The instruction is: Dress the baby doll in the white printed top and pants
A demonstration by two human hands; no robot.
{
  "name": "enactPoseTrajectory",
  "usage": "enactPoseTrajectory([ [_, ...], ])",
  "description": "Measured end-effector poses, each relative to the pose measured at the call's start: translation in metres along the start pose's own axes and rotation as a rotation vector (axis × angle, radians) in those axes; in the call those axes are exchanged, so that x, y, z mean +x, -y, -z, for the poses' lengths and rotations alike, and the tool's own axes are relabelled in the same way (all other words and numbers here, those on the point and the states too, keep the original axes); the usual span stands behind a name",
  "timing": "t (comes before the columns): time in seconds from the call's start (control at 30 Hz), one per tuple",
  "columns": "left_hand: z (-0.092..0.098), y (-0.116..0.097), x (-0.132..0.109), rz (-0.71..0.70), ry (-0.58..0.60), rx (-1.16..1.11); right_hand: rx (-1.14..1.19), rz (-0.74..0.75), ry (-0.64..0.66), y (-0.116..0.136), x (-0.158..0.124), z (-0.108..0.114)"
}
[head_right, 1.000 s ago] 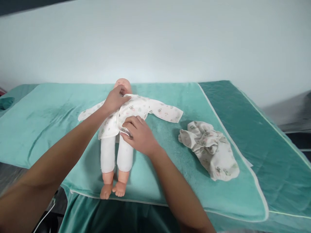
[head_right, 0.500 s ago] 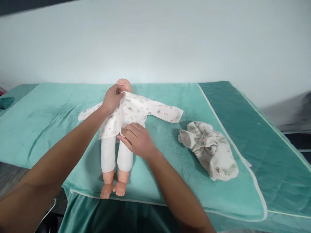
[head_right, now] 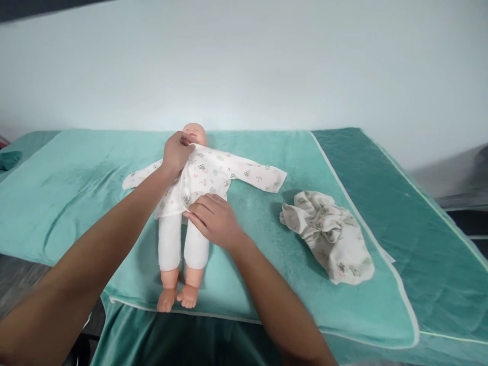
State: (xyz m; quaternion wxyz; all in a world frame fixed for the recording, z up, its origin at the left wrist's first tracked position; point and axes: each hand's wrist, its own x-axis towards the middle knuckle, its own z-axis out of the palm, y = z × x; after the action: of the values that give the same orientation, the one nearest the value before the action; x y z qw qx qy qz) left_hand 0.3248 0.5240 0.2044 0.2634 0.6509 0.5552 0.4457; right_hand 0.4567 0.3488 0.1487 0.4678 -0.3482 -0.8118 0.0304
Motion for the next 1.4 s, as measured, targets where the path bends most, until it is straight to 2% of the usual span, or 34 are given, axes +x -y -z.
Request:
enactPoseTrajectory([
  [0.13, -0.001, 0.003, 0.001, -0.012, 0.008, 0.004, 0.221, -0.038, -0.066, 0.003, 0.004, 0.002],
  [0.23, -0.001, 0.006, 0.003, -0.011, 0.012, -0.001, 0.225, -0.248, -0.151, -0.012, 0.005, 0.005],
  [0.3, -0.001, 0.008, 0.002, -0.024, 0.016, 0.005, 0.099, -0.460, -0.252, -0.035, 0.000, 0.010],
  [0.47, 0.000, 0.007, -0.003, -0.059, 0.058, -0.014, -0.447, -0.922, -0.459, -0.112, -0.031, 0.039],
  [0.53, 0.002, 0.006, -0.005, -0.082, 0.089, -0.012, -0.457, -1.041, -0.512, -0.135, -0.043, 0.048],
  [0.6, 0.004, 0.006, -0.008, -0.109, 0.114, 0.002, -0.371, -1.091, -0.522, -0.149, -0.050, 0.053],
  [0.73, 0.008, 0.011, -0.014, -0.144, 0.153, 0.019, -0.246, -1.101, -0.553, -0.168, -0.047, 0.054],
  [0.87, 0.010, 0.016, -0.023, -0.187, 0.166, 0.117, -0.320, -1.024, -0.601, -0.190, -0.036, 0.063],
  [0.97, 0.012, 0.014, -0.030, -0.198, 0.178, 0.186, -0.359, -0.985, -0.574, -0.202, -0.031, 0.070],
  [1.03, 0.015, 0.011, -0.036, -0.190, 0.192, 0.208, -0.375, -0.954, -0.544, -0.201, -0.028, 0.071],
  [1.13, 0.021, 0.006, -0.046, -0.203, 0.224, 0.223, -0.402, -0.777, -0.440, -0.184, -0.021, 0.060],
  [1.23, 0.029, 0.004, -0.064, -0.232, 0.268, 0.251, -0.357, -0.580, -0.220, -0.160, -0.013, 0.042],
  [1.33, 0.039, 0.004, -0.094, -0.261, 0.292, 0.284, -0.334, -0.534, -0.024, -0.146, -0.009, 0.028],
  [1.4, 0.046, 0.005, -0.118, -0.296, 0.290, 0.300, -0.368, -0.565, 0.020, -0.144, -0.009, 0.025],
])
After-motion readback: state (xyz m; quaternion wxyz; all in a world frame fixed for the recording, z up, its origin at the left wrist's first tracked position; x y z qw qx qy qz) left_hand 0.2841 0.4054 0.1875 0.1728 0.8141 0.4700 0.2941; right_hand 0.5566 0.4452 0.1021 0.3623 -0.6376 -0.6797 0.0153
